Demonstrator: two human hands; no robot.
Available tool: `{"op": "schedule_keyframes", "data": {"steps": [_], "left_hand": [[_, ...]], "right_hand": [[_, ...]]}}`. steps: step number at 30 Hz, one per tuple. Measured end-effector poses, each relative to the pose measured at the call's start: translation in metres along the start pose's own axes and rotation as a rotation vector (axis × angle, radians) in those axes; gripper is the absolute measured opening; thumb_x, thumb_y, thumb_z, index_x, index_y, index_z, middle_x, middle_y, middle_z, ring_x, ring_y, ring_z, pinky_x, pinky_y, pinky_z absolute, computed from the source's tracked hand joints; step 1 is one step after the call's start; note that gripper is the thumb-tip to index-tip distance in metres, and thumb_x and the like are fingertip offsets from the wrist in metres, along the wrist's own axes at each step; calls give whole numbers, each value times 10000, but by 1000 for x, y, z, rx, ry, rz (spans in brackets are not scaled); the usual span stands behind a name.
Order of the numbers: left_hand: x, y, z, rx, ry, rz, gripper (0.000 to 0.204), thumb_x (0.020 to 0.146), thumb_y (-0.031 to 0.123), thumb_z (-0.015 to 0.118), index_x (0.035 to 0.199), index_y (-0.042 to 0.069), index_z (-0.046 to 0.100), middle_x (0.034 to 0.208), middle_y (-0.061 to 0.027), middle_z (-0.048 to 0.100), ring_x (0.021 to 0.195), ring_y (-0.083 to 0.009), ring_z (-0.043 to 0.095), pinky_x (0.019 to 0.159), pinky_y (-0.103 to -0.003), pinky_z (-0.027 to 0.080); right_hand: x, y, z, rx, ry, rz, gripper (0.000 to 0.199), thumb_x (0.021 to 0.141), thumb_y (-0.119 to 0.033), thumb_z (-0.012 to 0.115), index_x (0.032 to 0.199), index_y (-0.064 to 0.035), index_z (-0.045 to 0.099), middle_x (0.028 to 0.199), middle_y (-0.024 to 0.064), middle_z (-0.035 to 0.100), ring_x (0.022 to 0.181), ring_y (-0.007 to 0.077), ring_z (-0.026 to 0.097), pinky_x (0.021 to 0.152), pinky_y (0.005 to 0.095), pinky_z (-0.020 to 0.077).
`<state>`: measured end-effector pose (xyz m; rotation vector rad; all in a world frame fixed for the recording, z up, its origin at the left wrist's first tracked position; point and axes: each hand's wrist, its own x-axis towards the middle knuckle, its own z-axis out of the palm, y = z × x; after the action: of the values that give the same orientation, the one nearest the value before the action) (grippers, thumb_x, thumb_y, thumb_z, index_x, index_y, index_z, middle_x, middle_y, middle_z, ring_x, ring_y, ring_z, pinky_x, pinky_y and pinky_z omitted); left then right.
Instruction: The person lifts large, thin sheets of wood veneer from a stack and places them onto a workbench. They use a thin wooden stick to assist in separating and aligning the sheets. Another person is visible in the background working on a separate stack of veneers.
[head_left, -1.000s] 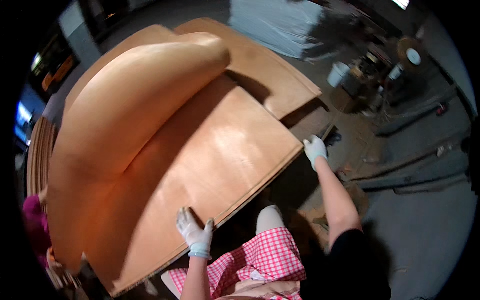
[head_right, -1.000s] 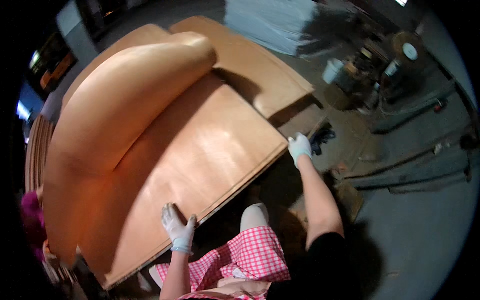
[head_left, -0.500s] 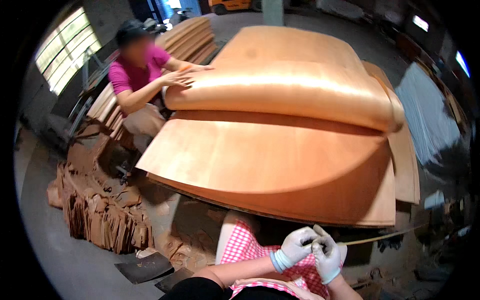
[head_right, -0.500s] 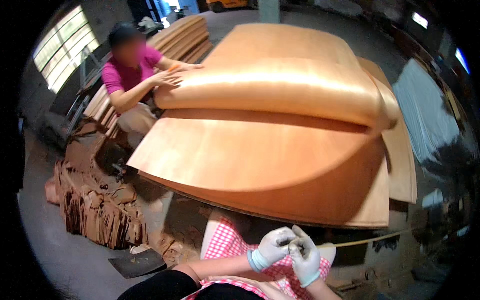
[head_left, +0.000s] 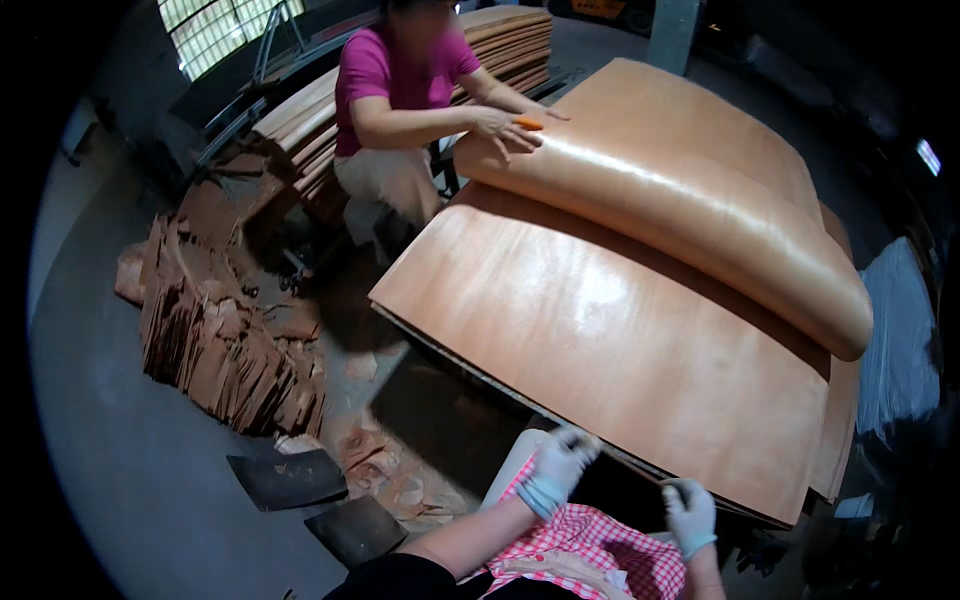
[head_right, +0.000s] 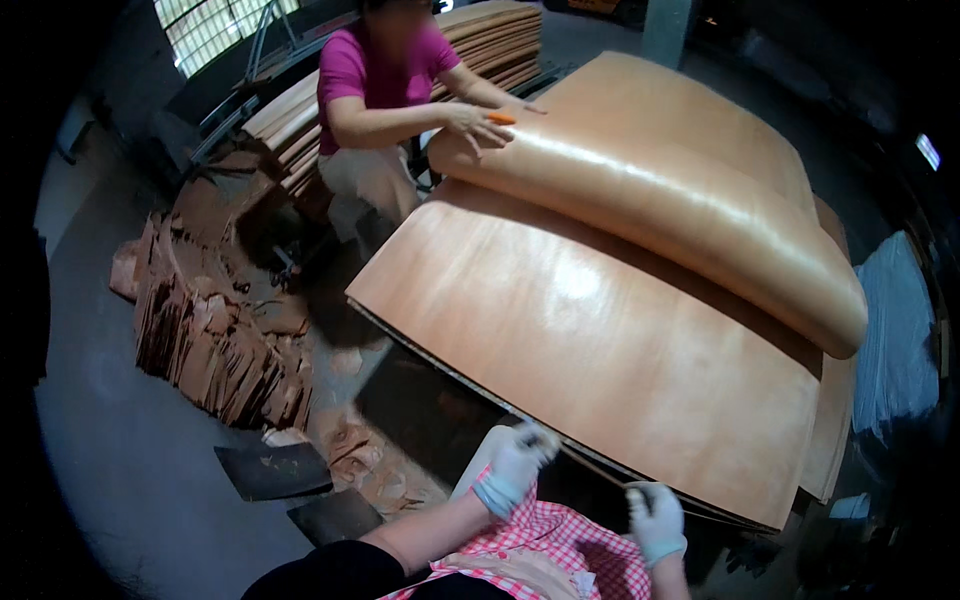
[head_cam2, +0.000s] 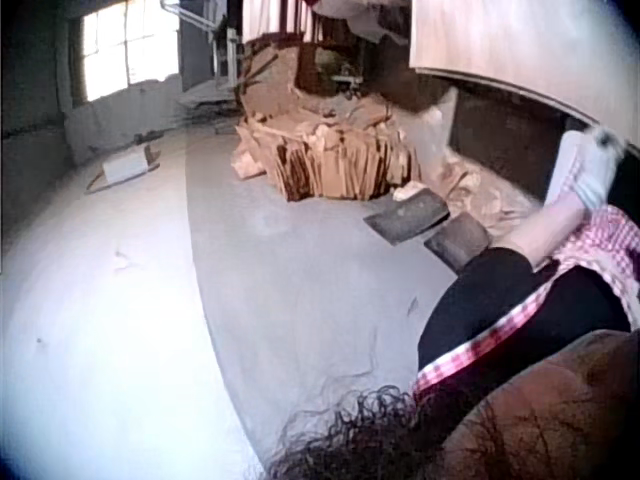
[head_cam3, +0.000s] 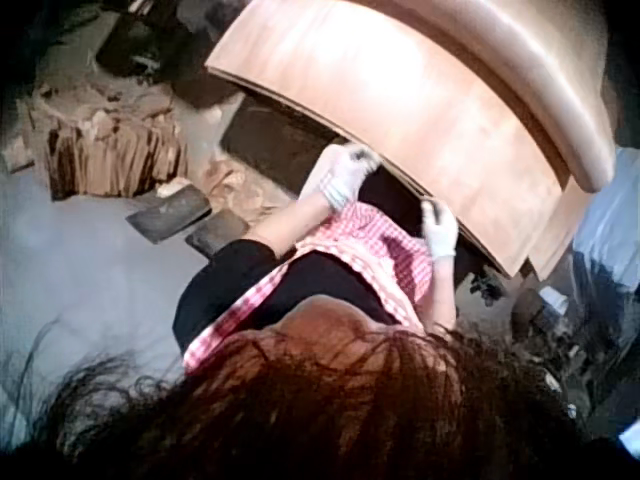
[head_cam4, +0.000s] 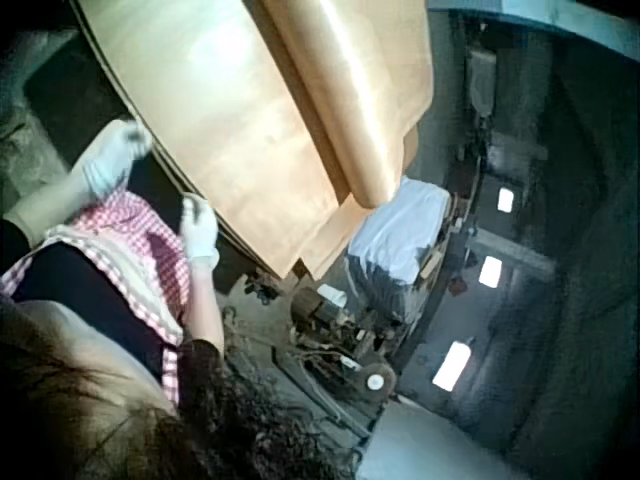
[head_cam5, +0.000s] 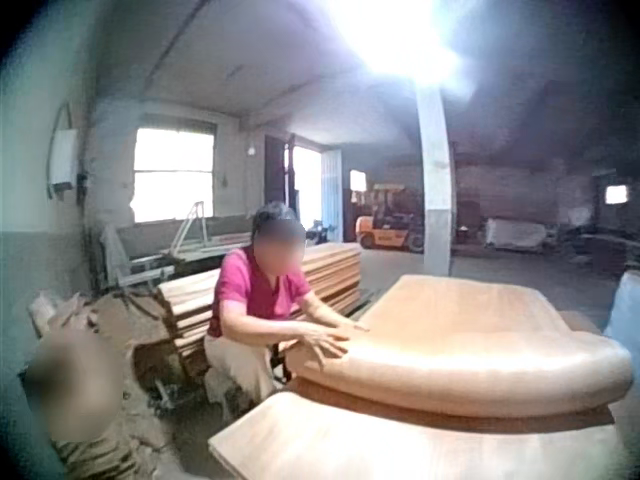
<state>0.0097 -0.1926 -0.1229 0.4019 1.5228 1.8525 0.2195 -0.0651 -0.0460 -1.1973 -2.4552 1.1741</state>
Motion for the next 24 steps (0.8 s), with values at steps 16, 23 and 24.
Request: {"op": "schedule_keyframes", "data": {"steps": [16,23,24], "left_hand": [[214,79,-396,791,902,93,276,784,206,758,914,-26,683,820,-110,696,716,-168,612,713,-328,499],[231,66,-378,963,669,-16,263,814,174,700,993,-18,676,893,-91,689,787,-167,606,747,-336,505],[232,67,-399,813,568,6,239,836,154,678,993,-26,672,891,-90,681,787,-169,600,747,-333,503]], "right_hand": [[6,143,-69,-439,80,292,378,802,-287,699,747,79,621,600,184,573,553,211,560,578,377,445],[17,133,-81,-514,-145,420,390,847,-339,617,981,22,679,997,261,651,978,397,619,855,445,486],[20,151,-80,-505,-111,419,435,832,-386,627,991,15,682,1006,260,649,977,398,619,856,450,486]]}}
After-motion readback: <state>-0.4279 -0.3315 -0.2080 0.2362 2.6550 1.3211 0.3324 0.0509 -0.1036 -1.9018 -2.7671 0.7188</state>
